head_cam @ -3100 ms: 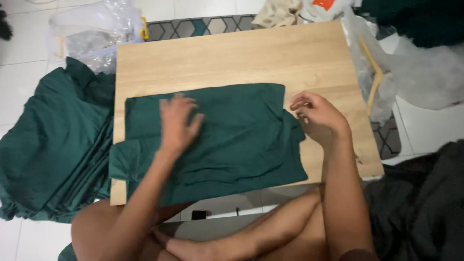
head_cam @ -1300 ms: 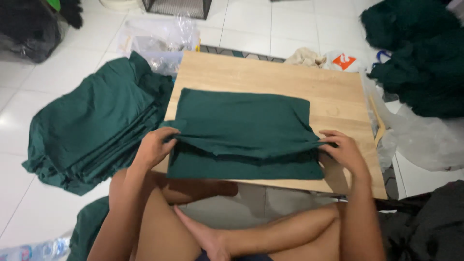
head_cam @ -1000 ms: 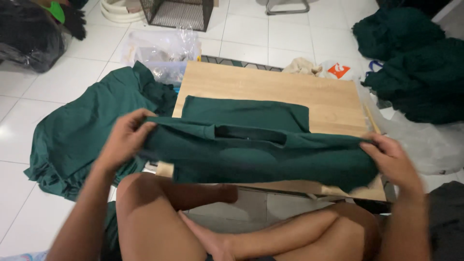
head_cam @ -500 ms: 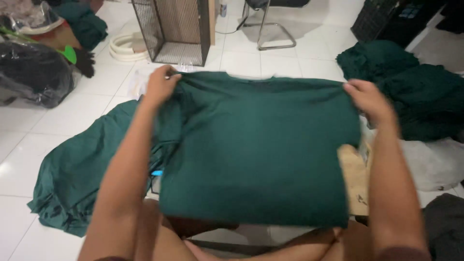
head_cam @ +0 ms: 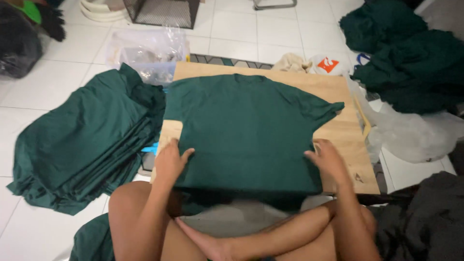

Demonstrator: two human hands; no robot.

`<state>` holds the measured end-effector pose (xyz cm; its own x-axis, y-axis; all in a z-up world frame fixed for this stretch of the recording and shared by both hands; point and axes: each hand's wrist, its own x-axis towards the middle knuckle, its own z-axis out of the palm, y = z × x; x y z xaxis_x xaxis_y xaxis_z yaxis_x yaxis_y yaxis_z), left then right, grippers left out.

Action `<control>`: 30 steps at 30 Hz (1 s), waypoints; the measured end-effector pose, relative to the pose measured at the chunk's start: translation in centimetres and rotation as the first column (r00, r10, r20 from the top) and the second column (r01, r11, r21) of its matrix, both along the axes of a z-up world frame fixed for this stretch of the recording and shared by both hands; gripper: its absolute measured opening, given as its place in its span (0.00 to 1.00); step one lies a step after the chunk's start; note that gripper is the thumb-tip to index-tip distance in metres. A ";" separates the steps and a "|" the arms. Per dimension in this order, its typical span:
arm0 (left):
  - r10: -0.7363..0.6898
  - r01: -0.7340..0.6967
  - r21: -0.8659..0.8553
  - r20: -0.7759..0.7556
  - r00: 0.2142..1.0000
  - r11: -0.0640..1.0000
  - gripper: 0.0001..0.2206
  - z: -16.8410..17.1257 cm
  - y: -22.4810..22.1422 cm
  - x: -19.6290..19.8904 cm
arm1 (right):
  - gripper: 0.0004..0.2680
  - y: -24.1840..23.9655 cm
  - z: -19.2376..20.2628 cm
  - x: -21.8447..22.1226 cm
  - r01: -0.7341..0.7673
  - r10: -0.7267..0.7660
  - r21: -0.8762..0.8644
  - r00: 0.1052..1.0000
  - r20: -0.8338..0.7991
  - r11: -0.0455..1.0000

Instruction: Measuring various dimensions of a green t-shirt using a tape measure and marking it on a wooden board.

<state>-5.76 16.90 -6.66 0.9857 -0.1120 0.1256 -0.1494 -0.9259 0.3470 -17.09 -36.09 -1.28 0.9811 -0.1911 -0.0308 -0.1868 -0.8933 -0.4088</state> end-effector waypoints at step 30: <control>-0.072 0.077 0.096 -0.054 0.996 0.992 0.43 2.5 -7.8 16.0 | 0.18 -7.2 -5.0 21.3 0.429 -0.316 -0.240 0.863 0.395 0.871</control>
